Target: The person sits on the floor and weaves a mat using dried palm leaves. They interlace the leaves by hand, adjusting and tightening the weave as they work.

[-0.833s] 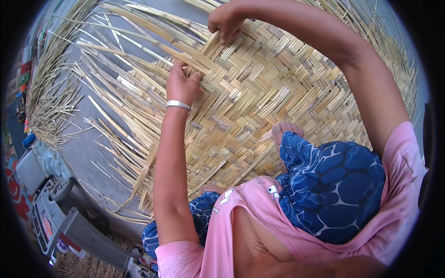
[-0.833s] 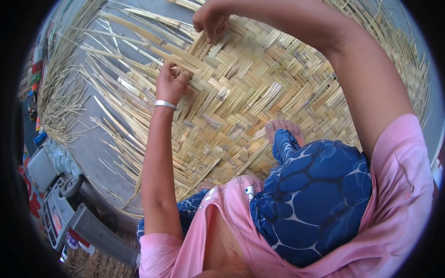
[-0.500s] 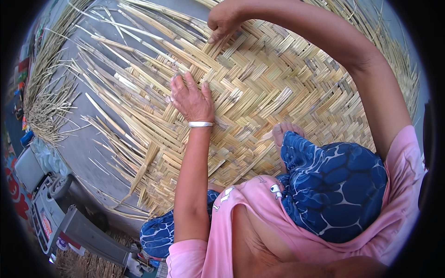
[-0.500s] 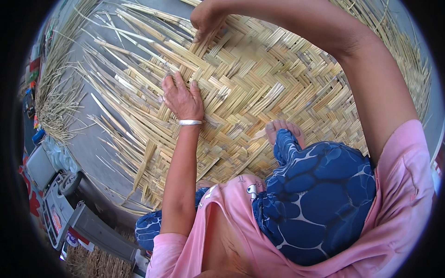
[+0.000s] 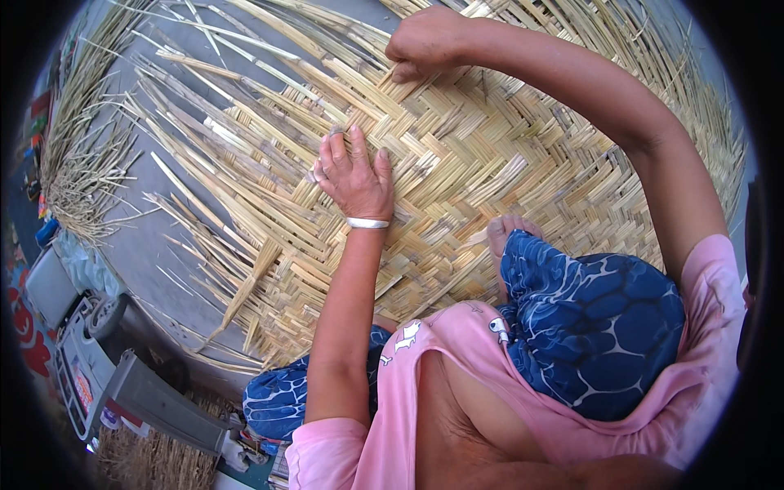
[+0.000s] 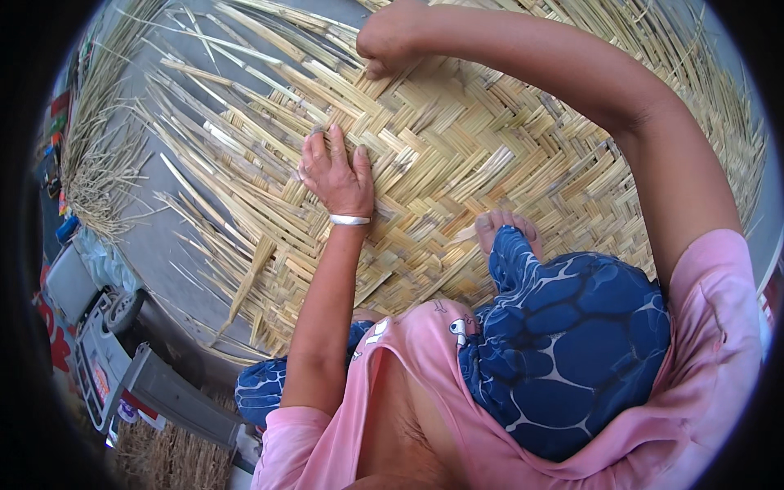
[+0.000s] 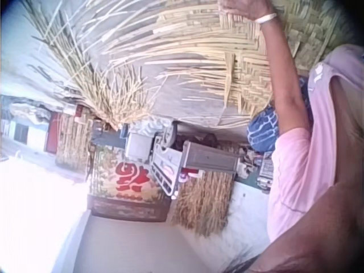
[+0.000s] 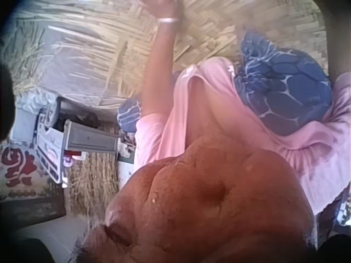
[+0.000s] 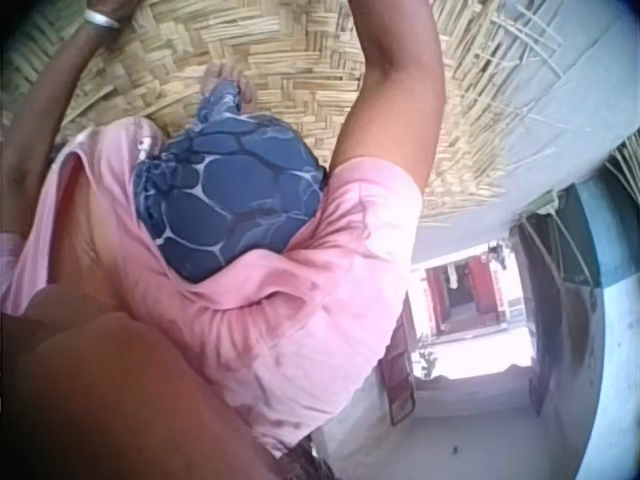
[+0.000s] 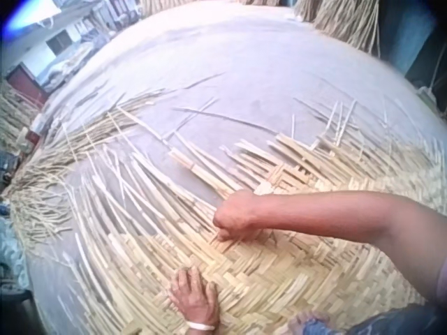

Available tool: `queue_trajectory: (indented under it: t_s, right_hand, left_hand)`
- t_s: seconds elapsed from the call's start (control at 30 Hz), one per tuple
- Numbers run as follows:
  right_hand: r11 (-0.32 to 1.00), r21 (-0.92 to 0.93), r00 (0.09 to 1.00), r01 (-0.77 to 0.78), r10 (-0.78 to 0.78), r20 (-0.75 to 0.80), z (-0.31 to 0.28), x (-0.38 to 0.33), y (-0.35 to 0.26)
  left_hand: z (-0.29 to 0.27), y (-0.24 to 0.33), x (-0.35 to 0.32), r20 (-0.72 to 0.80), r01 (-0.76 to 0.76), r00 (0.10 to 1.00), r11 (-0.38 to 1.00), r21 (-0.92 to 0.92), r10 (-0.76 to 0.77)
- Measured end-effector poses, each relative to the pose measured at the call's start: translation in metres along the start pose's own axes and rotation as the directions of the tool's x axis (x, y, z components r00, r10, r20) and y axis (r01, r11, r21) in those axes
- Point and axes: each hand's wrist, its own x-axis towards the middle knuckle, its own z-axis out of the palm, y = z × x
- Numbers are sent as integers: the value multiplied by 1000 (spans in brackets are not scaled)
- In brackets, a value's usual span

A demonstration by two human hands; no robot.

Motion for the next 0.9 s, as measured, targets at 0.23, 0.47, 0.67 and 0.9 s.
queue_trajectory:
  t_s: [0.23, 0.47, 0.67, 0.9]
  right_hand:
    - [1000, -23, 1000, 11, -12, -27, 8, 11, 4]
    - [998, -62, 998, 4, -9, -68, 8, 10, 1]
    - [999, -35, 996, -9, 6, -94, 2, 2, 18]
    - [996, 60, 996, 69, -65, -58, -11, -20, 75]
  left_hand:
    - [-1, 8, 11, -79, 246, 958, 934, -257, -274]
    - [3, 13, 15, -82, 304, 937, 908, -287, -339]
    - [2, 9, 15, -75, 288, 944, 915, -284, -320]
    - [-33, 30, 48, -166, 24, 984, 974, -223, -62]
